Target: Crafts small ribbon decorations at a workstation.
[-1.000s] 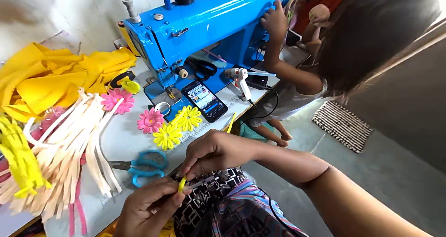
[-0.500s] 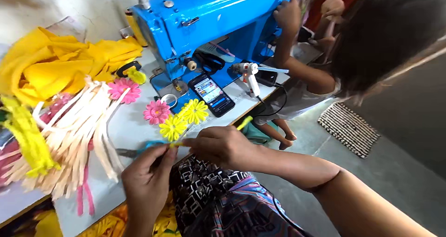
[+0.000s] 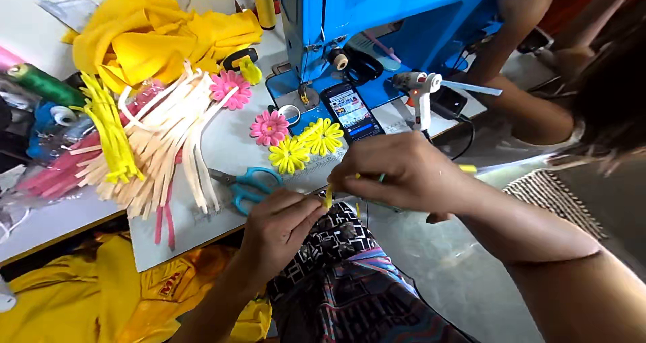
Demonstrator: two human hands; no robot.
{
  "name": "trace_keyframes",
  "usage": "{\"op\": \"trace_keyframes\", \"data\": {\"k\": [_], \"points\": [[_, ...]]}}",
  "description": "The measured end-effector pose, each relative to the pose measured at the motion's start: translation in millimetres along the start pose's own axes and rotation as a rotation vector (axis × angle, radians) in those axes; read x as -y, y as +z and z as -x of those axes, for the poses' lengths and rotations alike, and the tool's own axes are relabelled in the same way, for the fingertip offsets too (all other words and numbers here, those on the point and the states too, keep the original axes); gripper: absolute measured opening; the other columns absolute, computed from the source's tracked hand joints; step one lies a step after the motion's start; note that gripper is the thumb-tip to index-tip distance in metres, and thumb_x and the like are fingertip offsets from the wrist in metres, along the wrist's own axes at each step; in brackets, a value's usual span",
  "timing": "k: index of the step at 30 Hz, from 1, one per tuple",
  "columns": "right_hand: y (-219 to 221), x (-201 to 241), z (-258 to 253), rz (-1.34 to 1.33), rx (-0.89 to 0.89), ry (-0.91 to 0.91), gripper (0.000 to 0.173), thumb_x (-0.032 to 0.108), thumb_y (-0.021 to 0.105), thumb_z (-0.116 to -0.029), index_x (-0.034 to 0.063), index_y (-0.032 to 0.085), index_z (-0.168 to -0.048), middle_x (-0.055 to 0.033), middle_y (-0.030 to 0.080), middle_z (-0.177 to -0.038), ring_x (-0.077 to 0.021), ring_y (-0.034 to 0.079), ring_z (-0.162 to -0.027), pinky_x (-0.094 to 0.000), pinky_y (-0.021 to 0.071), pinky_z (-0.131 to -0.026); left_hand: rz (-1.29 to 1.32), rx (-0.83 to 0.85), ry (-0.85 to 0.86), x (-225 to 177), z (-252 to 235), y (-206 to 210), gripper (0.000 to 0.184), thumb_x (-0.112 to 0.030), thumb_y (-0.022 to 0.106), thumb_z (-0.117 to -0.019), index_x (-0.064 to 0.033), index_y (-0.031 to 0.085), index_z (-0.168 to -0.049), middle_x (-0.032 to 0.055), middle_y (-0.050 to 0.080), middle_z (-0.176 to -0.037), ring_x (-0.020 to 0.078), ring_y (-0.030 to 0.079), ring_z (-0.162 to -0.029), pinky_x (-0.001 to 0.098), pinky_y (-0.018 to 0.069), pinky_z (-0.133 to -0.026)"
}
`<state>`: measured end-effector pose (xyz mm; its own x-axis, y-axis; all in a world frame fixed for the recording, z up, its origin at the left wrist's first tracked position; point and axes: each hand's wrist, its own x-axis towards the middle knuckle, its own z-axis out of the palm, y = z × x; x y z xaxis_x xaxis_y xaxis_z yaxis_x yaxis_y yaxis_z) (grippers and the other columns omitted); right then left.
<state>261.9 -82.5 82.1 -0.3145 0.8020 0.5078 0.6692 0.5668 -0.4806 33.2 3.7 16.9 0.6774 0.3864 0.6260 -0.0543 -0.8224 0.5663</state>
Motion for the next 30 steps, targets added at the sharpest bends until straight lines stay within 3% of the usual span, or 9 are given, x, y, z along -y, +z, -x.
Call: {"op": "trace_keyframes", "data": {"k": [2,5,8,14,18,20,22,26,30], "points": [[-2,-13,-5,-0.246,0.032,0.118,0.011,0.011,0.070,-0.0945,0.0027,0.076,-0.095,0.0005,0.071,-0.085,0.0024,0.060,-0.070,-0.0125,0.0494,-0.061,0.072,-0.018,0.006,-3,1,-2,0.018,-0.016,0.067,-0.0995,-0.0014,0.076,-0.095,0.0062,0.071,-0.086,0.0038,0.064,-0.085,0.0146,0.0509,-0.078],[17,-22,2,-0.480,0.037,0.300,0.006,0.007,0.073,-0.0910,0.0017,0.076,-0.093,0.0012,0.071,-0.077,0.0018,0.059,-0.061,-0.0139,0.0488,-0.053,0.120,-0.067,-0.031,-1,2,-6,0.017,-0.016,0.067,-0.0995,-0.0009,0.075,-0.097,0.0041,0.069,-0.087,0.0010,0.064,-0.085,0.0137,0.0528,-0.077],[43,-16,21,-0.394,0.054,0.300,0.015,0.014,0.068,-0.0968,0.0017,0.077,-0.097,0.0007,0.070,-0.082,0.0039,0.058,-0.067,-0.0127,0.0496,-0.061,0.034,-0.135,-0.109,8,5,-6,0.017,-0.015,0.068,-0.0982,0.0006,0.075,-0.098,0.0044,0.069,-0.087,0.0008,0.064,-0.082,0.0142,0.0533,-0.074],[21,18,15,0.070,0.040,-0.018,0.024,0.012,0.055,-0.1012,0.0022,0.076,-0.096,-0.0064,0.071,-0.083,-0.0132,0.067,-0.077,-0.0256,0.0539,-0.068,-0.188,-0.081,-0.013,6,12,-2,0.016,-0.013,0.067,-0.0967,-0.0009,0.078,-0.095,0.0102,0.072,-0.085,0.0123,0.066,-0.084,0.0198,0.0522,-0.079],[6,-2,-5,-0.163,0.005,0.109,0.011,0.011,0.068,-0.0940,0.0040,0.077,-0.092,-0.0003,0.071,-0.084,-0.0015,0.063,-0.071,-0.0157,0.0524,-0.061,-0.137,-0.096,0.066,-2,10,-7,0.017,-0.017,0.066,-0.1005,-0.0048,0.077,-0.096,0.0065,0.071,-0.083,0.0120,0.064,-0.082,0.0235,0.0494,-0.079],[20,-14,-3,-0.387,0.016,0.260,0.006,0.008,0.072,-0.0920,0.0028,0.076,-0.091,0.0008,0.070,-0.078,0.0000,0.059,-0.063,-0.0148,0.0496,-0.054,-0.144,-0.128,0.052,-1,10,-12,0.017,-0.018,0.066,-0.1006,-0.0063,0.077,-0.096,0.0044,0.071,-0.084,0.0104,0.063,-0.083,0.0239,0.0481,-0.080],[40,-19,7,-0.450,0.069,0.315,0.009,0.007,0.070,-0.0923,0.0010,0.075,-0.094,0.0005,0.070,-0.078,0.0014,0.059,-0.063,-0.0154,0.0505,-0.056,-0.210,-0.153,0.017,2,13,-17,0.019,-0.019,0.066,-0.1001,-0.0061,0.078,-0.094,0.0048,0.072,-0.084,0.0112,0.063,-0.083,0.0259,0.0469,-0.080],[47,14,20,-0.182,0.161,0.063,0.025,0.016,0.056,-0.1041,0.0006,0.075,-0.103,-0.0075,0.071,-0.086,-0.0092,0.066,-0.078,-0.0209,0.0534,-0.073,-0.417,-0.152,0.034,8,20,-17,0.015,-0.017,0.068,-0.0978,-0.0089,0.080,-0.094,0.0062,0.073,-0.084,0.0177,0.064,-0.081,0.0349,0.0448,-0.078],[7,17,-4,-0.052,0.066,-0.036,0.021,0.011,0.058,-0.0986,0.0019,0.077,-0.095,-0.0031,0.072,-0.085,-0.0044,0.066,-0.078,-0.0181,0.0542,-0.070,-0.452,-0.134,0.135,-2,21,-17,0.011,-0.012,0.067,-0.0983,-0.0091,0.078,-0.098,0.0057,0.074,-0.088,0.0189,0.063,-0.087,0.0363,0.0422,-0.084]]}}
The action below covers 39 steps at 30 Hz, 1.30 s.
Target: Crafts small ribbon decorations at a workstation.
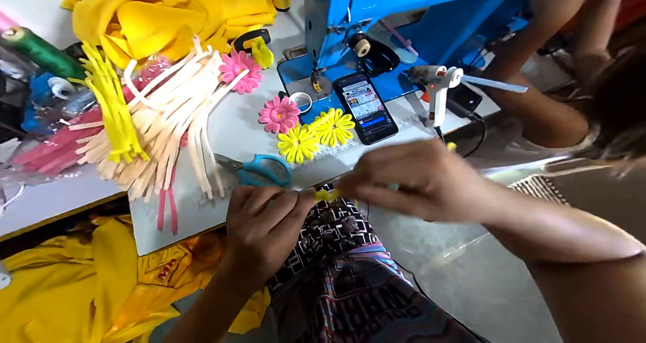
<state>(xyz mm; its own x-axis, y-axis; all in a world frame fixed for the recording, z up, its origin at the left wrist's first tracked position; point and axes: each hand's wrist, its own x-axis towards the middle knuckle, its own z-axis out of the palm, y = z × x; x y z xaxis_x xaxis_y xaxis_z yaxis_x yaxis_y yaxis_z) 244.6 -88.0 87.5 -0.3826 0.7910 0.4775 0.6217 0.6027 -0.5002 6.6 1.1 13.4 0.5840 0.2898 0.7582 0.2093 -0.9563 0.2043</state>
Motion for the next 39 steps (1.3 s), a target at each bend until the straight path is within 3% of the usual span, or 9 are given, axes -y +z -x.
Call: {"op": "trace_keyframes", "data": {"k": [5,10,14,19,23,27,31,35,39], "points": [[19,-31,-1,-0.311,-0.039,0.300,0.010,0.008,0.069,-0.0944,0.0013,0.077,-0.095,0.0000,0.071,-0.077,0.0014,0.060,-0.060,-0.0151,0.0510,-0.054,0.011,-0.070,-0.020,0,-4,-2,0.011,-0.014,0.067,-0.0990,-0.0091,0.077,-0.097,0.0049,0.072,-0.084,0.0157,0.063,-0.082,0.0355,0.0406,-0.085],[35,-1,19,-0.110,0.083,0.057,0.026,0.017,0.055,-0.1049,0.0005,0.075,-0.103,-0.0068,0.070,-0.084,-0.0078,0.064,-0.076,-0.0188,0.0518,-0.071,-0.030,-0.052,-0.035,6,6,1,0.011,-0.013,0.068,-0.0978,-0.0092,0.078,-0.095,0.0062,0.073,-0.083,0.0170,0.063,-0.077,0.0374,0.0407,-0.083],[-7,3,-2,0.007,-0.006,-0.023,0.021,0.011,0.058,-0.1000,0.0020,0.076,-0.096,-0.0027,0.073,-0.087,-0.0028,0.066,-0.081,-0.0164,0.0543,-0.073,0.076,-0.053,-0.022,-1,5,-4,0.013,-0.017,0.065,-0.1008,-0.0095,0.076,-0.099,0.0051,0.071,-0.084,0.0151,0.060,-0.078,0.0343,0.0399,-0.083],[33,-25,7,-0.268,0.028,0.193,0.018,0.015,0.065,-0.0989,0.0015,0.077,-0.098,-0.0005,0.071,-0.081,0.0012,0.062,-0.070,-0.0150,0.0526,-0.064,0.182,-0.105,-0.112,7,3,-6,0.017,-0.021,0.064,-0.1018,-0.0093,0.076,-0.098,0.0023,0.071,-0.086,0.0101,0.062,-0.087,0.0289,0.0418,-0.087],[25,9,12,-0.021,0.102,-0.030,0.026,0.016,0.052,-0.1061,0.0002,0.073,-0.102,-0.0086,0.069,-0.082,-0.0127,0.065,-0.076,-0.0221,0.0521,-0.070,0.023,-0.112,-0.082,8,11,-4,0.012,-0.015,0.067,-0.0983,-0.0090,0.077,-0.094,0.0044,0.073,-0.085,0.0156,0.063,-0.085,0.0338,0.0409,-0.084],[-11,-3,-11,-0.018,-0.001,-0.011,0.020,0.012,0.060,-0.0989,0.0022,0.077,-0.096,-0.0009,0.071,-0.085,0.0003,0.064,-0.077,-0.0138,0.0529,-0.068,0.065,-0.113,-0.036,2,5,-7,0.013,-0.018,0.066,-0.1009,-0.0094,0.075,-0.099,0.0029,0.072,-0.088,0.0140,0.061,-0.086,0.0313,0.0402,-0.085],[24,-29,0,-0.275,0.024,0.221,0.015,0.012,0.065,-0.0962,0.0023,0.077,-0.094,0.0014,0.069,-0.078,0.0026,0.059,-0.066,-0.0144,0.0507,-0.059,0.080,-0.149,-0.088,4,4,-8,0.015,-0.019,0.066,-0.1006,-0.0091,0.076,-0.096,0.0034,0.072,-0.085,0.0130,0.062,-0.086,0.0307,0.0419,-0.086],[28,1,12,-0.077,0.131,0.031,0.027,0.018,0.053,-0.1060,0.0004,0.074,-0.101,-0.0069,0.068,-0.080,-0.0095,0.063,-0.073,-0.0200,0.0506,-0.067,0.004,-0.119,-0.075,7,13,-4,0.013,-0.016,0.067,-0.0991,-0.0095,0.077,-0.095,0.0043,0.072,-0.084,0.0157,0.062,-0.083,0.0334,0.0413,-0.083],[-10,4,-7,0.050,0.043,-0.052,0.023,0.013,0.057,-0.1012,0.0026,0.077,-0.098,-0.0023,0.070,-0.083,-0.0039,0.064,-0.077,-0.0170,0.0525,-0.069,0.067,-0.102,-0.015,3,10,-5,0.014,-0.018,0.064,-0.1018,-0.0100,0.075,-0.101,0.0034,0.072,-0.088,0.0149,0.060,-0.083,0.0310,0.0411,-0.082]]}}
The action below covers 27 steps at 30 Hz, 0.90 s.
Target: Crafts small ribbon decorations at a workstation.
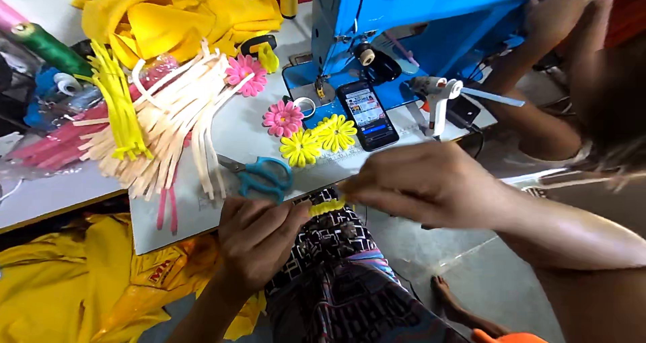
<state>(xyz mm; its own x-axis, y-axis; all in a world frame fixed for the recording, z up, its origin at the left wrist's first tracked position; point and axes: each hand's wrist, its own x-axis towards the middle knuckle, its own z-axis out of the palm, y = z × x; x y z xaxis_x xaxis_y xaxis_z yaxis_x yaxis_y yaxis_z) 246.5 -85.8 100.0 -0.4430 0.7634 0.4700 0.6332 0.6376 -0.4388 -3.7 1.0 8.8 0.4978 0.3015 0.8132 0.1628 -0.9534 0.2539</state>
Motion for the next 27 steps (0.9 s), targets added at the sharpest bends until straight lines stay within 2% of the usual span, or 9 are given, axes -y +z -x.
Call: {"op": "trace_keyframes", "data": {"k": [4,6,9,11,14,16,19,23,27], "points": [[21,-27,2,-0.153,-0.022,0.149,0.018,0.013,0.063,-0.0971,0.0029,0.078,-0.095,0.0006,0.069,-0.079,0.0014,0.060,-0.068,-0.0140,0.0507,-0.062,-0.007,-0.040,-0.058,1,-3,-3,0.017,-0.020,0.064,-0.1018,-0.0085,0.075,-0.098,0.0041,0.069,-0.082,0.0139,0.060,-0.081,0.0301,0.0419,-0.083],[39,-21,11,-0.136,0.007,0.162,0.024,0.018,0.061,-0.1016,0.0014,0.075,-0.091,-0.0013,0.065,-0.074,-0.0016,0.056,-0.064,-0.0155,0.0470,-0.059,-0.062,-0.052,-0.081,3,-1,-2,0.017,-0.019,0.065,-0.1010,-0.0078,0.077,-0.096,0.0055,0.070,-0.080,0.0154,0.061,-0.079,0.0321,0.0417,-0.083],[35,3,15,0.068,0.082,0.060,0.028,0.019,0.052,-0.1057,0.0017,0.074,-0.100,-0.0052,0.065,-0.076,-0.0117,0.061,-0.067,-0.0225,0.0496,-0.061,-0.150,-0.044,-0.064,2,3,0,0.014,-0.015,0.067,-0.0984,-0.0077,0.077,-0.092,0.0064,0.070,-0.077,0.0177,0.060,-0.075,0.0349,0.0405,-0.081],[21,9,10,0.121,0.071,0.005,0.028,0.017,0.052,-0.1054,0.0018,0.074,-0.099,-0.0045,0.064,-0.075,-0.0113,0.060,-0.067,-0.0221,0.0479,-0.060,-0.166,-0.024,-0.027,2,2,0,0.012,-0.013,0.067,-0.0981,-0.0074,0.076,-0.092,0.0067,0.071,-0.079,0.0187,0.060,-0.075,0.0361,0.0401,-0.081],[2,-6,-2,0.036,-0.004,0.016,0.021,0.014,0.059,-0.0997,0.0024,0.077,-0.097,-0.0036,0.072,-0.085,-0.0052,0.065,-0.077,-0.0180,0.0534,-0.069,-0.136,0.008,0.028,1,2,-1,0.013,-0.016,0.064,-0.1008,-0.0087,0.075,-0.100,0.0047,0.071,-0.084,0.0178,0.060,-0.079,0.0356,0.0390,-0.083],[3,-24,-4,-0.142,-0.031,0.142,0.016,0.014,0.066,-0.0975,0.0032,0.078,-0.100,-0.0005,0.072,-0.087,0.0005,0.063,-0.074,-0.0129,0.0523,-0.066,-0.090,-0.010,0.012,2,2,0,0.014,-0.017,0.064,-0.1011,-0.0089,0.075,-0.099,0.0043,0.072,-0.084,0.0164,0.061,-0.081,0.0345,0.0391,-0.083],[24,-37,4,-0.405,-0.016,0.383,0.011,0.009,0.067,-0.0962,0.0028,0.076,-0.098,0.0036,0.068,-0.073,0.0033,0.057,-0.060,-0.0127,0.0483,-0.053,-0.138,0.000,-0.097,4,3,1,0.018,-0.019,0.064,-0.1009,-0.0089,0.077,-0.095,0.0054,0.072,-0.083,0.0164,0.064,-0.083,0.0364,0.0411,-0.087],[53,-37,24,-0.529,0.007,0.579,0.012,0.012,0.065,-0.0986,0.0036,0.073,-0.098,0.0065,0.066,-0.073,0.0056,0.057,-0.062,-0.0116,0.0480,-0.057,-0.306,0.171,-0.217,0,6,11,0.022,-0.018,0.059,-0.1008,-0.0075,0.078,-0.098,0.0093,0.074,-0.087,0.0253,0.069,-0.087,0.0476,0.0439,-0.090],[58,-37,30,-0.618,-0.090,0.631,0.011,0.012,0.063,-0.0998,0.0052,0.072,-0.101,0.0065,0.067,-0.073,0.0038,0.057,-0.059,-0.0120,0.0467,-0.054,-0.164,0.259,-0.293,-10,3,23,0.023,-0.013,0.055,-0.1018,0.0006,0.073,-0.102,0.0150,0.072,-0.094,0.0295,0.070,-0.091,0.0381,0.0576,-0.079]]}}
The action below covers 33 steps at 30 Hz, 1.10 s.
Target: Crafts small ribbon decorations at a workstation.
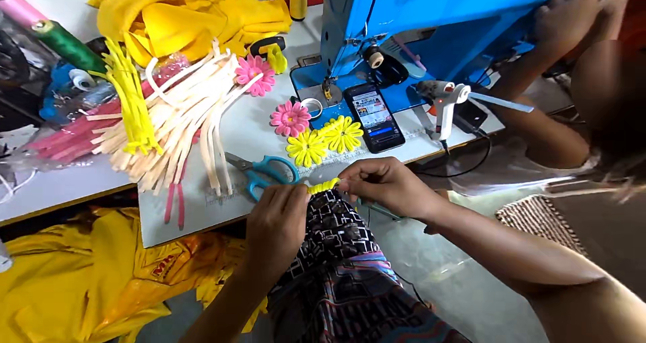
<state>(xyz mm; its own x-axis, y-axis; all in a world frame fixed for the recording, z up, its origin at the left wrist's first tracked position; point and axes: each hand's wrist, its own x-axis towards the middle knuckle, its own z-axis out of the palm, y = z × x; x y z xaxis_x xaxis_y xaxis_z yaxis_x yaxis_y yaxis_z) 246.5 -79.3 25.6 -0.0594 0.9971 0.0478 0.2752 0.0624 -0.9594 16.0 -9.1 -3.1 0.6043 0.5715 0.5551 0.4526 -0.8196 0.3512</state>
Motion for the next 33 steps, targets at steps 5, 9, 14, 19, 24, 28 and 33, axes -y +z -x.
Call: {"op": "trace_keyframes", "data": {"k": [5,9,14,19,24,28,33], "points": [[3,-2,1,-0.059,-0.114,-0.033,0.008,0.009,0.065,-0.0982,0.0057,0.072,-0.099,0.0071,0.067,-0.072,0.0038,0.058,-0.060,-0.0116,0.0472,-0.054,0.172,0.014,-0.098,-12,-6,5,0.024,-0.009,0.052,-0.1015,0.0027,0.070,-0.111,0.0139,0.066,-0.089,0.0226,0.065,-0.079,0.0316,0.0557,-0.073],[9,-8,2,0.196,-0.169,-0.155,0.015,0.012,0.063,-0.0987,0.0022,0.074,-0.101,0.0055,0.066,-0.074,0.0056,0.057,-0.063,-0.0112,0.0492,-0.059,0.124,-0.020,-0.124,-18,-8,10,0.038,-0.011,0.048,-0.1001,-0.0040,0.067,-0.133,0.0098,0.067,-0.087,0.0214,0.062,-0.076,0.0348,0.0514,-0.067],[13,-9,5,0.520,-0.173,-0.309,0.022,0.019,0.063,-0.0984,0.0015,0.077,-0.099,-0.0021,0.066,-0.077,-0.0019,0.056,-0.064,-0.0159,0.0477,-0.058,-0.076,-0.040,-0.062,-19,-10,11,0.031,-0.014,0.053,-0.1005,-0.0150,0.076,-0.122,0.0094,0.068,-0.084,0.0263,0.064,-0.077,0.0433,0.0473,-0.070],[21,-5,11,0.639,-0.142,-0.354,0.027,0.021,0.058,-0.1023,0.0022,0.077,-0.100,-0.0040,0.065,-0.075,-0.0098,0.059,-0.064,-0.0227,0.0495,-0.058,-0.045,-0.022,-0.063,-24,-13,17,0.022,-0.007,0.054,-0.0992,-0.0010,0.073,-0.108,0.0161,0.071,-0.099,0.0316,0.070,-0.096,0.0438,0.0555,-0.086],[14,10,12,0.667,-0.048,-0.394,0.028,0.019,0.055,-0.1028,0.0034,0.076,-0.095,-0.0040,0.065,-0.075,-0.0109,0.060,-0.063,-0.0240,0.0493,-0.057,0.032,-0.024,0.006,-24,-10,20,0.023,-0.003,0.057,-0.0959,-0.0007,0.075,-0.110,0.0151,0.070,-0.096,0.0286,0.069,-0.085,0.0389,0.0567,-0.072],[-12,29,0,0.693,0.008,-0.460,0.023,0.018,0.059,-0.0989,0.0062,0.077,-0.093,-0.0004,0.065,-0.075,-0.0062,0.059,-0.065,-0.0212,0.0488,-0.057,0.073,-0.004,0.078,-15,-9,12,0.023,-0.005,0.056,-0.0978,-0.0029,0.076,-0.108,0.0129,0.071,-0.095,0.0268,0.069,-0.088,0.0374,0.0558,-0.075],[-22,22,-20,0.197,0.092,-0.243,0.010,0.009,0.069,-0.0947,0.0031,0.076,-0.097,0.0040,0.068,-0.075,0.0040,0.054,-0.058,-0.0114,0.0454,-0.051,0.396,-0.037,0.004,-8,-7,4,0.023,-0.009,0.054,-0.1006,0.0018,0.074,-0.104,0.0096,0.067,-0.089,0.0097,0.062,-0.082,0.0186,0.0510,-0.075]]}}
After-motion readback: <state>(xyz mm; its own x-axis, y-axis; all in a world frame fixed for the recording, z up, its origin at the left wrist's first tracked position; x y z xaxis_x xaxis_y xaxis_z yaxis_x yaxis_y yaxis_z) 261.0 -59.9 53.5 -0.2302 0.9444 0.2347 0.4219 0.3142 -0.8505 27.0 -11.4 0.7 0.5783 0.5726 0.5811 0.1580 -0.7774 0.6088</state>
